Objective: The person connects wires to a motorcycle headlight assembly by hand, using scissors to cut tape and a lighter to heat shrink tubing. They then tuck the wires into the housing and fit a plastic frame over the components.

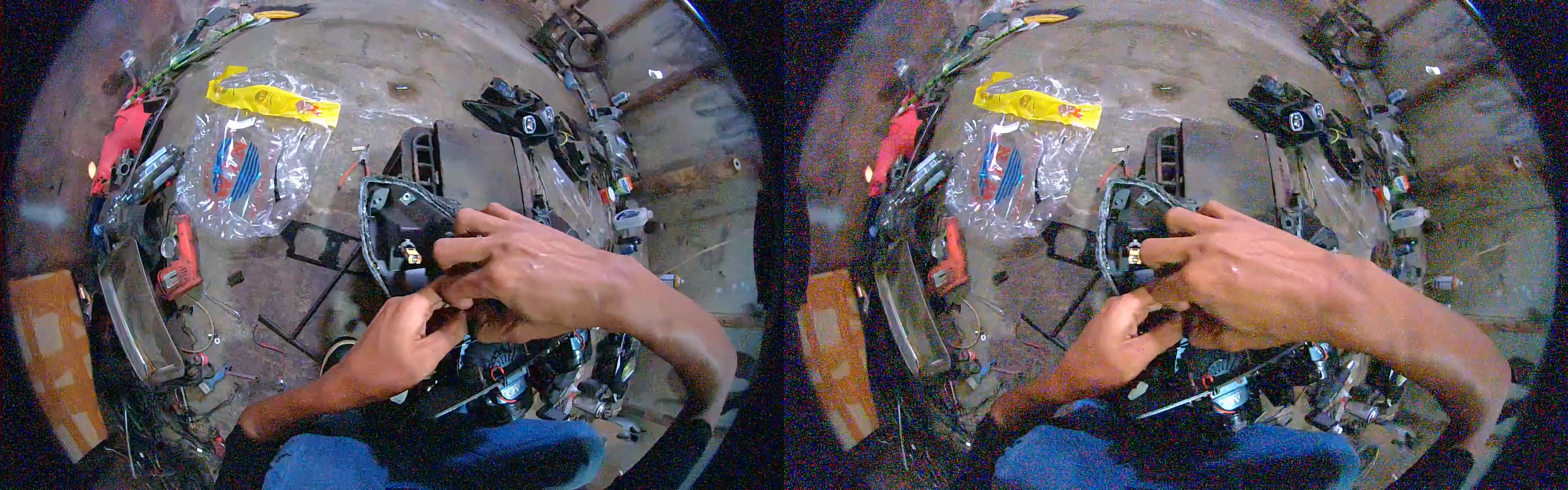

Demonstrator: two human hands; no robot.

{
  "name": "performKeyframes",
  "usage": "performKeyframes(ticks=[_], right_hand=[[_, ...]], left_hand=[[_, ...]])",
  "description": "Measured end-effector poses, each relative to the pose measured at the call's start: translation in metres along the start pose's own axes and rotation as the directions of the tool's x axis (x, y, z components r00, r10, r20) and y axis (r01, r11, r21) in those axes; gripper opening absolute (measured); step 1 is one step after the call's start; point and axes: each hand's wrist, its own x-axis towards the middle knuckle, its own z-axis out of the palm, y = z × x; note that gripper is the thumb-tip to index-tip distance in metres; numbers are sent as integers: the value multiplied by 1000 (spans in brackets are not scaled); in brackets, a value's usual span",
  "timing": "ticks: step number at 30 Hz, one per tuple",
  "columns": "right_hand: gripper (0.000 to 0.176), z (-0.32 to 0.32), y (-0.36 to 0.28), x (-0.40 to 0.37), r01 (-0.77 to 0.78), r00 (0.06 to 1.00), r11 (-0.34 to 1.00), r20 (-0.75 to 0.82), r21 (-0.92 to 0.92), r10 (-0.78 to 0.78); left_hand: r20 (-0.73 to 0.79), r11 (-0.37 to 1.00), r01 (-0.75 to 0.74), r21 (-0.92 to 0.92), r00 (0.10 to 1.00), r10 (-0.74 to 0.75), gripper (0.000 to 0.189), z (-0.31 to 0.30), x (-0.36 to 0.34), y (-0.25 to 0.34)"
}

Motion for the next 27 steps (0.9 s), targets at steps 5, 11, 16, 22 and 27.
performKeyframes(ticks=[5,11,16,22,27], right_hand=[[27,0,-5,3,13,1000,999,-23,-49,-14],[30,3,-5,5,14,999,991,-47,-134,-21],[31,2,-8,6,47,997,973,-54,-225,-60],[26,-57,18,-11,-73,992,922,-127,-380,26],[21,-73,27,-32,-132,910,976,-412,-172,50]], left_hand=[[-10,998,-45,48,999,46,29,-1,0,11],[6,994,-1,113,1000,1,31,-3,-1,17],[-27,985,-80,152,996,85,25,0,-3,13],[54,995,45,86,997,-50,14,-6,0,22],[63,991,127,34,990,-129,13,-7,-1,26]])
